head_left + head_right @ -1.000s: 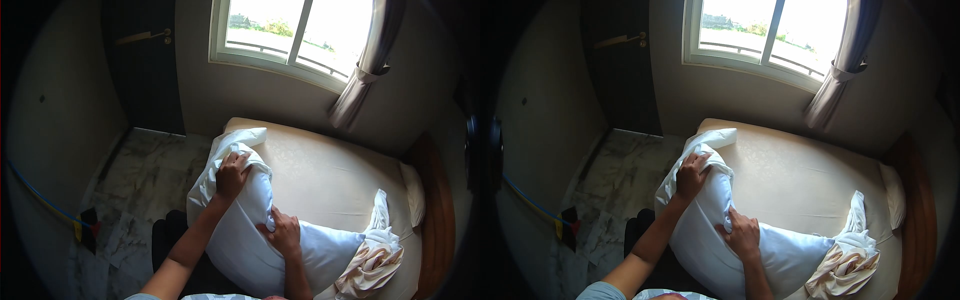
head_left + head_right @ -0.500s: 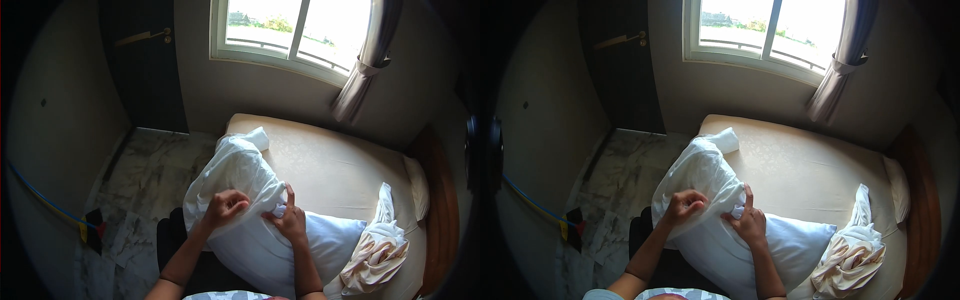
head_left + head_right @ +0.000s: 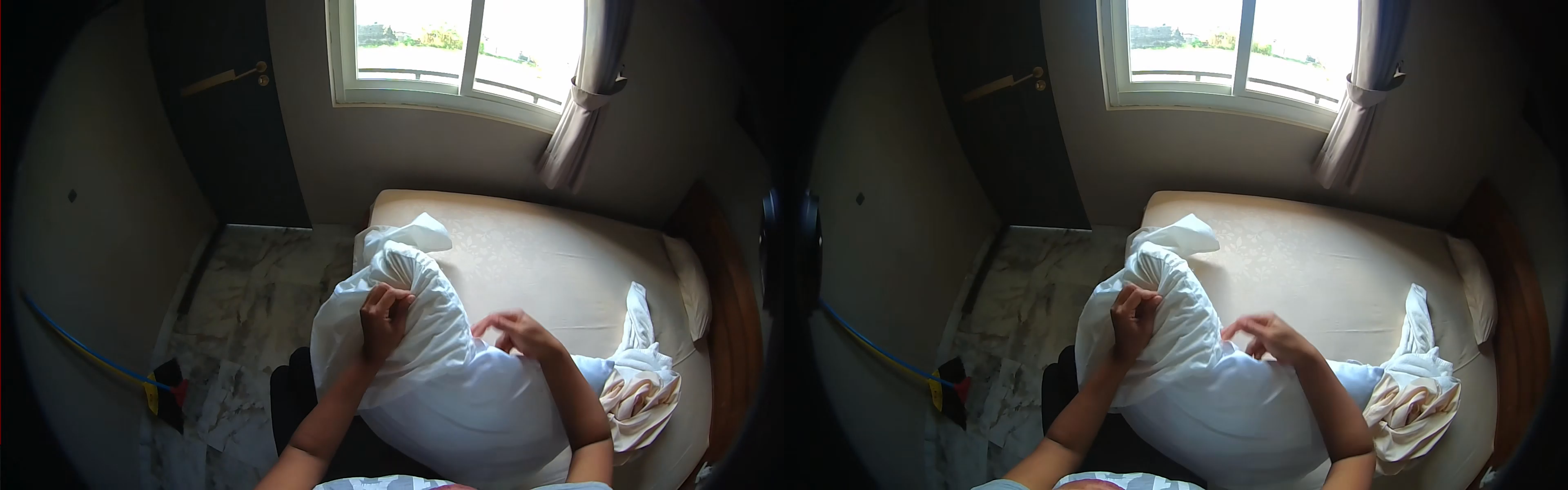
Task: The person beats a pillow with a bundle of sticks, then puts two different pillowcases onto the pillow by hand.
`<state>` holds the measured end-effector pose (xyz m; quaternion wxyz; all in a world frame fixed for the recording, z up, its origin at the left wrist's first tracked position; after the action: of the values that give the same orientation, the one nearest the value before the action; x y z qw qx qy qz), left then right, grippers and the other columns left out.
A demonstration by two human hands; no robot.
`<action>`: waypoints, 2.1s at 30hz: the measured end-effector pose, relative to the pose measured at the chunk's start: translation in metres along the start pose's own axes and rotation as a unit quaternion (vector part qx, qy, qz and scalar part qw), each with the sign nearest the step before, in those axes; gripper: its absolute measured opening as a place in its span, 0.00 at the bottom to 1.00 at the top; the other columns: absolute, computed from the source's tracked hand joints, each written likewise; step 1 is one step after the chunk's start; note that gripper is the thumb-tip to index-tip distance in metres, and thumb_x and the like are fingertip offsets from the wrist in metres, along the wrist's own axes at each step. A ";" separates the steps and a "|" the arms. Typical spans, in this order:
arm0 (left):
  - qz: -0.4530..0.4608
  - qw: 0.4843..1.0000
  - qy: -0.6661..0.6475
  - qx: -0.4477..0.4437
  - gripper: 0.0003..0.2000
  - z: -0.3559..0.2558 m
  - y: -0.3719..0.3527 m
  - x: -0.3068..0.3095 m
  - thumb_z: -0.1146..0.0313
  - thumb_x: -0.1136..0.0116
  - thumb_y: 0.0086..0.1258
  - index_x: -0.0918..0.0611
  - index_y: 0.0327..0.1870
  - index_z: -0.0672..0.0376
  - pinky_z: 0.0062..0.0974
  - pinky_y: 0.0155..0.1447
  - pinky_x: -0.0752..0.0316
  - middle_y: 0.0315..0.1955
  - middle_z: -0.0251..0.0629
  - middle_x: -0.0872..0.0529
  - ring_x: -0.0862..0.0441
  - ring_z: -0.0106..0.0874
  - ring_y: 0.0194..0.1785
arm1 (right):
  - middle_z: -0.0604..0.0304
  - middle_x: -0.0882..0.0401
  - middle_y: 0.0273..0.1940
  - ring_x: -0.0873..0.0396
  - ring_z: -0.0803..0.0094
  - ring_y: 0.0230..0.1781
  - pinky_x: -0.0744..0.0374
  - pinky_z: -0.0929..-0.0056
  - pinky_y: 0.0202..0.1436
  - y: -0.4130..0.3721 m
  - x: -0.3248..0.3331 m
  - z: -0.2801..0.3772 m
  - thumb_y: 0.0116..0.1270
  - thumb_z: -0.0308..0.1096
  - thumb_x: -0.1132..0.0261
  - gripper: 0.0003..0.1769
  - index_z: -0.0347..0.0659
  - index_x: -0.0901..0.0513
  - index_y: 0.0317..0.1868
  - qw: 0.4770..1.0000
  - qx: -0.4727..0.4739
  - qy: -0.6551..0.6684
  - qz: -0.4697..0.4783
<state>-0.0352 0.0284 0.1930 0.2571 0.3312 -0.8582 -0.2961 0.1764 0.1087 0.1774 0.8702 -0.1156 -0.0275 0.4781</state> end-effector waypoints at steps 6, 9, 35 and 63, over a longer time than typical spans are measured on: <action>0.063 0.997 -0.023 0.044 0.02 0.008 -0.025 -0.034 0.75 0.40 0.57 0.21 0.27 0.62 0.25 0.27 0.33 0.20 0.36 0.25 0.26 0.30 0.22 | 0.68 0.30 0.13 0.39 0.87 0.06 0.43 0.88 0.06 0.084 0.018 -0.069 0.67 0.37 0.43 0.16 0.38 0.24 0.51 0.972 0.049 0.067 -0.222; 0.089 0.991 -0.043 0.084 0.03 0.011 -0.022 -0.026 0.73 0.40 0.58 0.21 0.26 0.62 0.30 0.30 0.31 0.21 0.37 0.24 0.25 0.33 0.23 | 0.68 0.26 0.21 0.30 0.84 0.17 0.31 0.86 0.22 0.099 0.029 -0.064 0.64 0.30 0.41 0.09 0.34 0.17 0.37 0.959 0.132 -0.112 -0.223; 0.018 0.965 0.260 0.012 0.08 0.026 -0.035 -0.005 0.66 0.42 0.59 0.21 0.36 0.57 0.32 0.47 0.30 0.33 0.37 0.21 0.24 0.38 0.40 | 0.65 0.30 0.32 0.34 0.81 0.30 0.34 0.81 0.34 0.048 0.064 -0.086 0.65 0.38 0.40 0.18 0.37 0.24 0.20 0.898 0.192 -0.088 -0.385; 0.139 0.954 0.244 0.106 0.16 0.069 -0.134 0.040 0.63 0.44 0.58 0.24 0.47 0.58 0.37 0.56 0.39 0.41 0.40 0.22 0.28 0.39 0.49 | 0.53 0.21 0.35 0.24 0.67 0.42 0.29 0.74 0.51 0.053 0.070 -0.082 0.48 0.49 0.28 0.23 0.33 0.19 0.29 0.952 0.085 -0.201 -0.215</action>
<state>-0.0500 -0.0583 0.0645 0.4604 0.2964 -0.8334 -0.0748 0.1835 0.1805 0.0809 0.9356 0.0659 -0.1851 0.2933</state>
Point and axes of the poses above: each hand's wrist, its own y-axis towards the middle knuckle, its own x-axis out of the back of the hand, z = x × y, the point moved 7 cm from there along y, towards the middle knuckle
